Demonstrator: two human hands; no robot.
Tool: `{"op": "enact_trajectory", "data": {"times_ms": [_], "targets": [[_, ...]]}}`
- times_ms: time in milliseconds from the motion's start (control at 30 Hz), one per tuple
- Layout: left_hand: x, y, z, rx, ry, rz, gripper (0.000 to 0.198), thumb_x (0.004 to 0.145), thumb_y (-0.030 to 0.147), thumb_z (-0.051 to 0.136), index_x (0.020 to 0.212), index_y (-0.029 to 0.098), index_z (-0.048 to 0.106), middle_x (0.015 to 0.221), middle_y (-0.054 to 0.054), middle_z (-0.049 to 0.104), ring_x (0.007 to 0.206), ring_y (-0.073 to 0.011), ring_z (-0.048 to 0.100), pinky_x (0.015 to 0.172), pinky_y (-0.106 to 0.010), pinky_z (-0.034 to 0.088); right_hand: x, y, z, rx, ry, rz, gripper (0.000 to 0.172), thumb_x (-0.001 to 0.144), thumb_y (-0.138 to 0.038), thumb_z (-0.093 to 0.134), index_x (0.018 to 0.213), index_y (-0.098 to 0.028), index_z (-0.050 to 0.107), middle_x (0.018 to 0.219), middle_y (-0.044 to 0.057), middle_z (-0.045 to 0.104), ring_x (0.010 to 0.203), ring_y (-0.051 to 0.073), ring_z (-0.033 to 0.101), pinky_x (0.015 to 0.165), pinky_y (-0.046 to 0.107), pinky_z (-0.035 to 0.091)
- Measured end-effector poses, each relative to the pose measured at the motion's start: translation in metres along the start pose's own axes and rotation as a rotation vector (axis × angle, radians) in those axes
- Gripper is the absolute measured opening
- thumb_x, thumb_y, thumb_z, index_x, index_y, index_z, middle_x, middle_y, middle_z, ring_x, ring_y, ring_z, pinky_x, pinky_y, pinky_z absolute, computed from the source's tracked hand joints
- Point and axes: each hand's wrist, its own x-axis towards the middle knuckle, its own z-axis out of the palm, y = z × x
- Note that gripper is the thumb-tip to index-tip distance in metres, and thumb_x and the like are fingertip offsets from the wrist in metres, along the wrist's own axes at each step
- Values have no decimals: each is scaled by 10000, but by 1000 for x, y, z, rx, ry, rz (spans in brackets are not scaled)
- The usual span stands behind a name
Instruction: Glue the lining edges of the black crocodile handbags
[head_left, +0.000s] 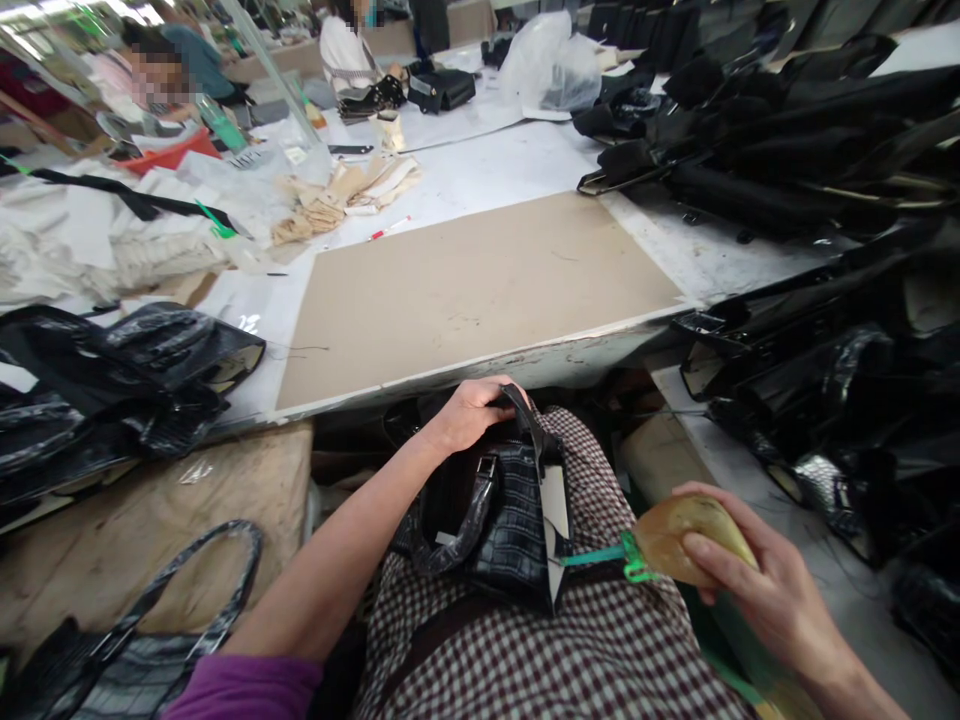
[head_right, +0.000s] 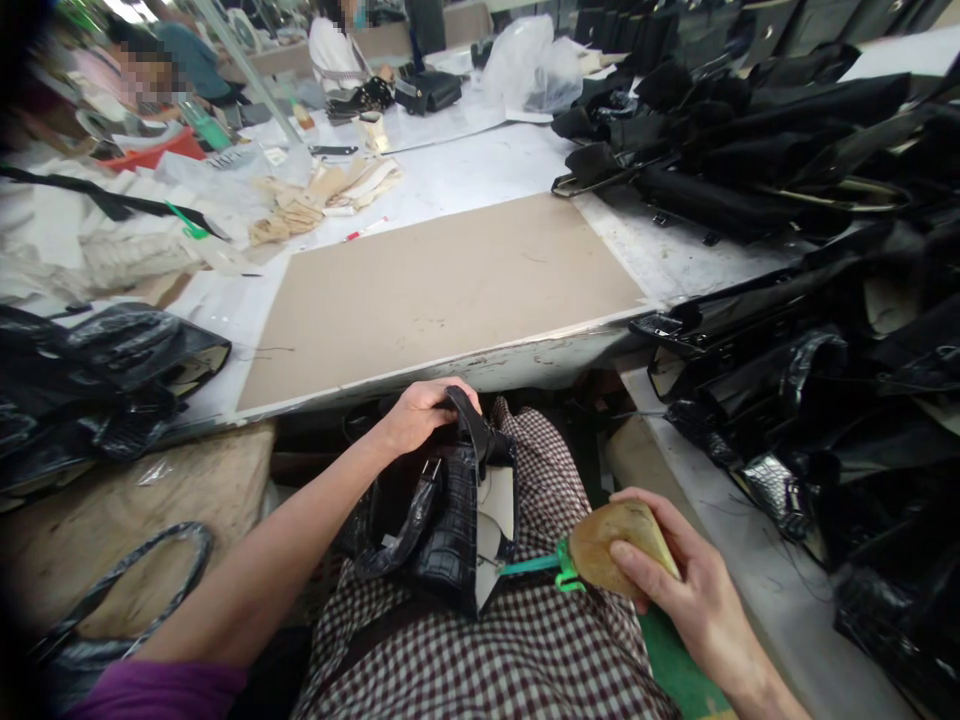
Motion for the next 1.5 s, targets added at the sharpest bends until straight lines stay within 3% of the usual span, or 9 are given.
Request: {"op": "enact_trajectory", "data": {"times_ms": [300, 500, 600, 700, 767, 933, 1067, 1200, 1500], "targets": [[0, 6, -7, 144, 91, 42, 184, 892, 234, 619, 775, 130, 716, 841, -67, 691, 800, -189, 668, 784, -296, 542, -1, 10, -1, 270, 86, -2, 420, 791, -428, 747, 1145, -235, 628, 853, 41, 640, 536, 174, 519, 362, 240, 425], [-15, 65, -28, 401, 329, 145, 150, 879, 114, 569, 873, 166, 710, 950, -59, 712, 894, -196, 674, 877, -320, 544, 11, -9, -1, 527, 253, -129, 347, 846, -381, 678, 1172, -268, 647, 942, 74, 631, 640, 220, 576, 408, 282, 463], [-36, 96, -13, 591, 405, 239, 320, 849, 22, 541, 1057, 218, 686, 1012, -37, 717, 945, -173, 687, 910, -275, 548, 17, -15, -5, 577, 354, -160, 291, 872, -357, 648, 1148, -271, 685, 926, 100, 604, 651, 235, 558, 399, 304, 444], [-58, 104, 11, 759, 318, 315, 466, 854, 21, 550, 1267, 231, 604, 1183, -86, 683, 1036, -196, 685, 931, -283, 575, 21, -8, -8, 608, 405, -146, 245, 877, -349, 640, 1100, -273, 706, 921, 109, 604, 657, 245, 553, 391, 313, 433], [-67, 97, 24, 731, 280, 275, 443, 867, 35, 554, 1269, 216, 591, 1154, -99, 689, 1016, -198, 693, 897, -275, 595, 22, 1, -8, 593, 385, -147, 265, 880, -356, 635, 1129, -281, 683, 934, 94, 615, 650, 240, 565, 401, 309, 446], [-77, 74, 34, 662, 342, 231, 211, 838, 22, 580, 936, 195, 650, 934, -82, 701, 901, -211, 674, 741, -301, 603, 25, 22, -7, 464, 296, -106, 390, 800, -392, 734, 1162, -283, 641, 932, 49, 626, 631, 222, 590, 399, 277, 487], [-95, 82, 42, 512, 403, 102, 221, 802, 17, 608, 932, 195, 630, 839, -63, 663, 792, -195, 649, 654, -293, 574, 30, 31, -11, 217, 217, -118, 435, 765, -426, 778, 1145, -255, 654, 950, 55, 651, 679, 237, 620, 437, 268, 531], [-114, 93, 58, 299, 387, -64, 161, 842, 60, 589, 843, 214, 634, 771, -46, 652, 692, -173, 641, 576, -260, 535, 38, 31, -8, -98, 132, -171, 453, 757, -456, 782, 1141, -253, 653, 995, 40, 692, 823, 253, 677, 637, 260, 594], [-136, 86, 63, 51, 391, -266, 127, 905, 198, 589, 804, 226, 660, 771, -47, 650, 707, -188, 636, 638, -287, 506, 60, 26, 15, -153, -7, -324, 423, 809, -407, 757, 1165, -239, 602, 1038, 45, 683, 881, 218, 689, 764, 242, 583]]}}
